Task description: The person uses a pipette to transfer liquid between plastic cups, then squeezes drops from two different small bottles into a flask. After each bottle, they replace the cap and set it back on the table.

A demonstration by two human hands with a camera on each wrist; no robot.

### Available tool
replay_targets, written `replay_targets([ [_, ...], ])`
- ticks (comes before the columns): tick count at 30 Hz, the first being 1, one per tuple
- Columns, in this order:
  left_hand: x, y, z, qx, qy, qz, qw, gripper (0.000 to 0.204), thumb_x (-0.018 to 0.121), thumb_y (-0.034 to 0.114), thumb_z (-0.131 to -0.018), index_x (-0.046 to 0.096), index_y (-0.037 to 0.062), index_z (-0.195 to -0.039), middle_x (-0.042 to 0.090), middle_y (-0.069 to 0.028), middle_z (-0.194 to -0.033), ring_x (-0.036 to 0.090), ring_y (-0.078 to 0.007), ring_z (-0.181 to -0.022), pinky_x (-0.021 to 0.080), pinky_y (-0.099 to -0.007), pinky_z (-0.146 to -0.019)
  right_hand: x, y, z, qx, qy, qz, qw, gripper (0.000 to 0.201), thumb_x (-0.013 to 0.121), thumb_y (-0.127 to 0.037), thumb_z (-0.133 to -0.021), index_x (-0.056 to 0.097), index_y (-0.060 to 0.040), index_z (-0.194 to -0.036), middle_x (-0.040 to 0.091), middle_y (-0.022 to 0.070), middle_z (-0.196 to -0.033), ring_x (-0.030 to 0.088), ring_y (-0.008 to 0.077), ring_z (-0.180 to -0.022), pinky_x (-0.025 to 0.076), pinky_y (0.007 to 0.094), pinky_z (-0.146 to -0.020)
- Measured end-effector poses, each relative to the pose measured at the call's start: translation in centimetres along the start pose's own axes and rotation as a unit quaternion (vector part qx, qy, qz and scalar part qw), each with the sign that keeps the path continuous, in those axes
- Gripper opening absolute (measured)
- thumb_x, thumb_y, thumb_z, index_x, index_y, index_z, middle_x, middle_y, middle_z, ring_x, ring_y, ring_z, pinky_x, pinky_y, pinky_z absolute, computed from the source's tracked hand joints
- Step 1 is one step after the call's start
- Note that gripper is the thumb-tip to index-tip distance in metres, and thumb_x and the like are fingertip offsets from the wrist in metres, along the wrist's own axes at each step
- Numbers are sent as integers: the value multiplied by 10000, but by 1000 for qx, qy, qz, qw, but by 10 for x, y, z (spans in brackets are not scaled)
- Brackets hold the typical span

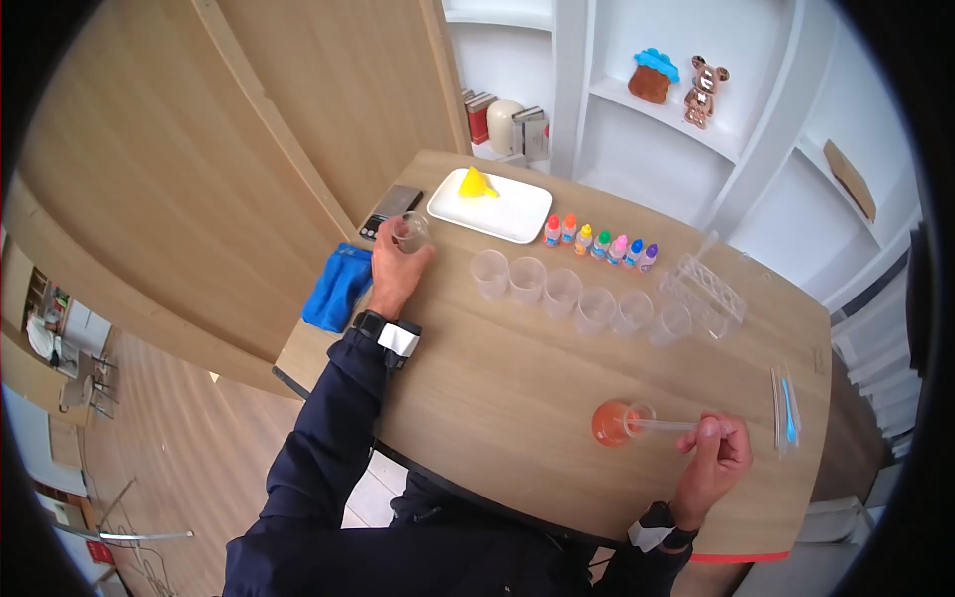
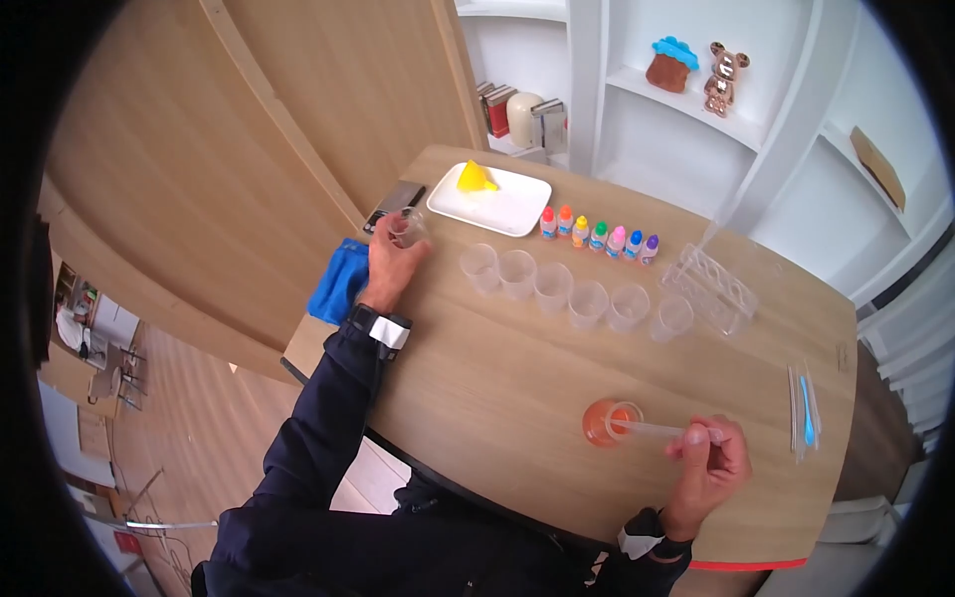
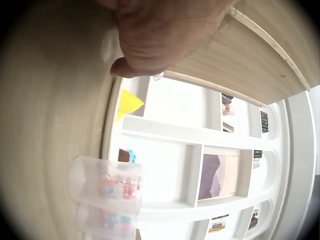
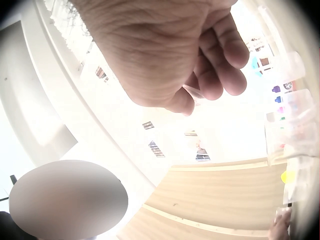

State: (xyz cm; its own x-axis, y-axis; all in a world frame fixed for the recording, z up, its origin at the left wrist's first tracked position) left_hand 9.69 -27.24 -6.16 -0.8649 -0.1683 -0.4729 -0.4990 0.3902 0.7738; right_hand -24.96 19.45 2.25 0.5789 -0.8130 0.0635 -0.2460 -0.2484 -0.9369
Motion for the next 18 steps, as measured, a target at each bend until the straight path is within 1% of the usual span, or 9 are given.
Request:
replay_targets([
  [1,3,-3,2,7,-1,1,1000,747,925,186,-763,612,2,-1415,717,-177,-1286,684,-295,-1130,565,-409,-982,-2,0,2,6,7,8,1000,164,763,-127,-1059,689,17,-1034,668,68,-869,629,115,-674,524,261,-634],
  [4,-1,-11,4,-10,-25,-35,999,790,947,201,-805,588,14,-1483,689,-146,-1390,667,-246,-1175,553,-380,-1005,1,-3,2,10,12,-11,1000,150,759,-113,-1053,687,12,-1016,674,64,-871,639,119,-680,523,261,-639],
  [6,-18,4,18,18,43,20,999,805,955,217,-826,570,-10,-1496,658,-143,-1427,640,-250,-1232,520,-381,-1056,4,-9,1,8,19,-7,1000,159,767,-117,-1049,687,13,-1005,675,61,-872,644,121,-681,525,263,-641],
  [8,-43,23,29,29,85,-1,996,774,942,211,-864,562,-48,-1486,648,-151,-1425,620,-265,-1267,497,-388,-1081,3,-14,1,7,24,-13,1000,168,774,-123,-1047,690,13,-998,680,62,-876,650,122,-687,528,266,-645],
  [10,-63,65,47,55,124,0,991,679,897,169,-919,568,-56,-1469,645,-128,-1407,612,-240,-1258,500,-380,-1066,1,-18,-3,0,19,-30,999,177,780,-132,-1046,693,14,-995,689,67,-884,658,122,-696,531,269,-651],
  [13,-78,127,82,16,112,77,991,597,856,131,-954,587,-37,-1459,644,-139,-1399,604,-233,-1270,491,-380,-1076,-9,-16,-1,15,56,-24,998,171,802,-116,-1032,704,22,-1014,701,77,-887,664,124,-713,533,275,-659],
  [16,-68,158,116,74,55,139,986,493,780,69,-1004,593,-22,-1450,634,-94,-1383,584,-175,-1229,485,-354,-1060,-3,-29,0,-40,41,4,998,167,833,-86,-1006,714,28,-1031,708,85,-886,666,131,-732,529,274,-667],
  [17,-60,169,129,83,10,169,982,484,765,28,-991,596,-14,-1443,636,-100,-1381,592,-192,-1229,477,-362,-1076,-2,-34,1,-48,45,10,998,166,839,-77,-1000,719,32,-1032,707,83,-884,662,132,-734,526,274,-669],
  [18,-50,178,144,94,-44,182,978,499,775,24,-980,594,-14,-1443,637,-103,-1382,595,-198,-1227,478,-365,-1078,-1,-39,3,-57,48,13,997,165,846,-68,-993,723,35,-1033,706,82,-882,658,134,-735,523,274,-670],
])
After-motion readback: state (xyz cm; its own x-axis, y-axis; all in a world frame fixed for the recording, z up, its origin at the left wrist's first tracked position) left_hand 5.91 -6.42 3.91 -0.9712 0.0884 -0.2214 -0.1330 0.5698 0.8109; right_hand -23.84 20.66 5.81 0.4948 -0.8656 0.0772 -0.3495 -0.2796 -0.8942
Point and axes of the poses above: each hand's wrist, its own z-axis away from the middle knuckle, its own x-axis out of the palm, y = z × x, the point moved 6 cm from there along -z, towards the middle knuckle
